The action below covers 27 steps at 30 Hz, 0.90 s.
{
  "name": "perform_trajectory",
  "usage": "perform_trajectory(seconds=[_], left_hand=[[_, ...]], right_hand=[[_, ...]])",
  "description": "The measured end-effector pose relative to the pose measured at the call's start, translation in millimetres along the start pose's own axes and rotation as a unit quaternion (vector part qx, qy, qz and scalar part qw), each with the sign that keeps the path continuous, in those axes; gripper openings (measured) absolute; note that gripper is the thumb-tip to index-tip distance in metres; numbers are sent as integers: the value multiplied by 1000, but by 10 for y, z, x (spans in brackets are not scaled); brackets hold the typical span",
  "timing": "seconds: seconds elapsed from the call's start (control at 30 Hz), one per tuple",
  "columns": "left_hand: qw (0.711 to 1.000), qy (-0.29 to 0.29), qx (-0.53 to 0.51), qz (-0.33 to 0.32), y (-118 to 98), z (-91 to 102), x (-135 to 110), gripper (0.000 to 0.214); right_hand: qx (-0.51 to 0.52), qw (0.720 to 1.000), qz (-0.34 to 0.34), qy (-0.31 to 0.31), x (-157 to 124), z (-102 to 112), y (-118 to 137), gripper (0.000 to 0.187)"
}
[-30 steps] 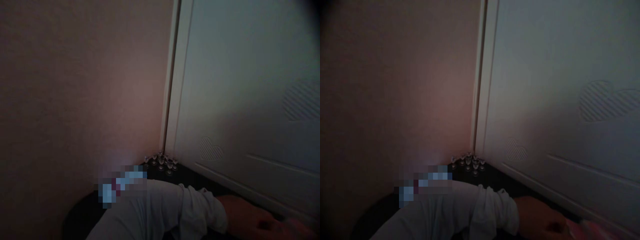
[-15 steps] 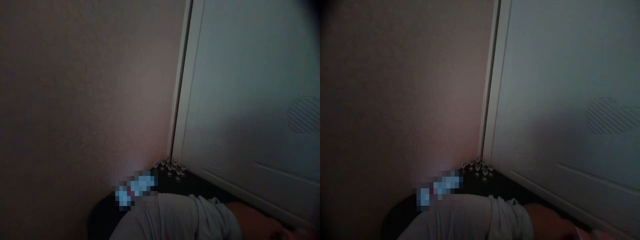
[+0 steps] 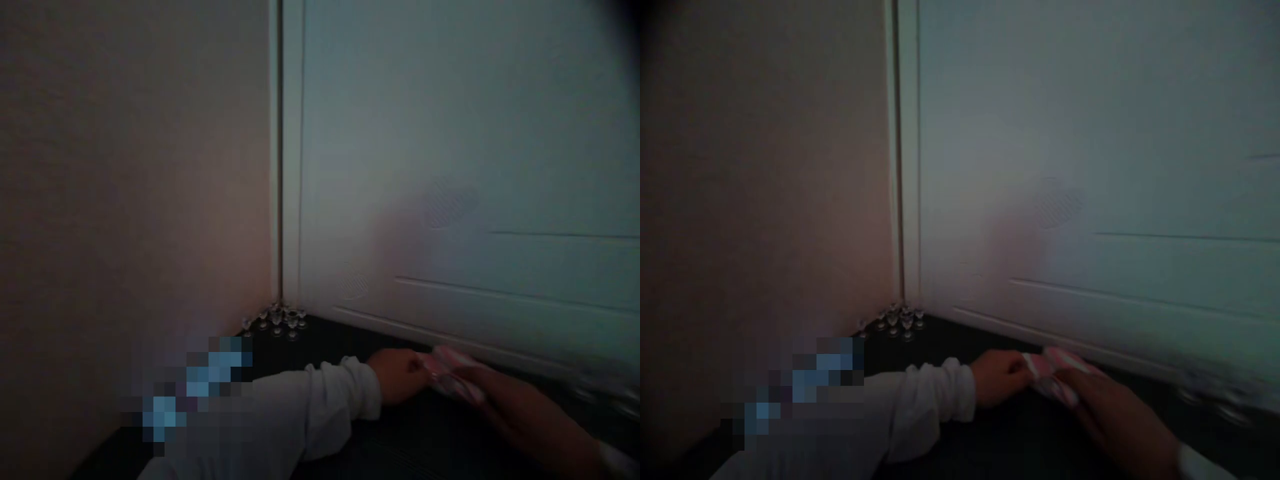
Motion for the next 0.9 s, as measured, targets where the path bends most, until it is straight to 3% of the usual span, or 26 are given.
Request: perform_trajectory(seconds=[0.07, 0.2, 0.4, 0.53, 0.67, 0.73, 0.83, 0.9], left_hand=[[999, -11, -34, -10, -6, -5, -9, 25], [995, -12, -95, -40, 24, 24, 37, 22], [988, -34, -142, -54, -49, 62, -1, 18], [991, -49, -91, -91, -129, 85, -54, 20], [985, -75, -29, -149, -139, 121, -70, 21], [979, -93, -21, -182, -123, 139, -74, 22], [974, -110, -6, -199, -103, 158, -88, 26], [974, -113, 5, -196, -100, 161, -99, 28]], right_hand=[[-33, 996, 36, 71, 136, 256, 92, 27], [-81, 991, 38, 95, 324, 502, 262, 24], [-88, 992, 31, 84, 313, 506, 290, 26], [-52, 996, 36, 67, 286, 496, 242, 28], [94, 994, -48, 39, 292, 502, 309, 18], [253, 956, -147, 15, 297, 494, 399, 14], [521, 824, -222, 8, 307, 469, 557, 13], [609, 759, -228, 10, 317, 468, 624, 16]])
Point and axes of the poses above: each hand's wrist, its own x-axis towards the middle knuckle, its own z-axis out of the back of the hand, y = z × x, the point moved 1 cm from there along x, towards the middle knuckle, and after that the axes turned 14 degrees about -x, right-handed, at the moved point
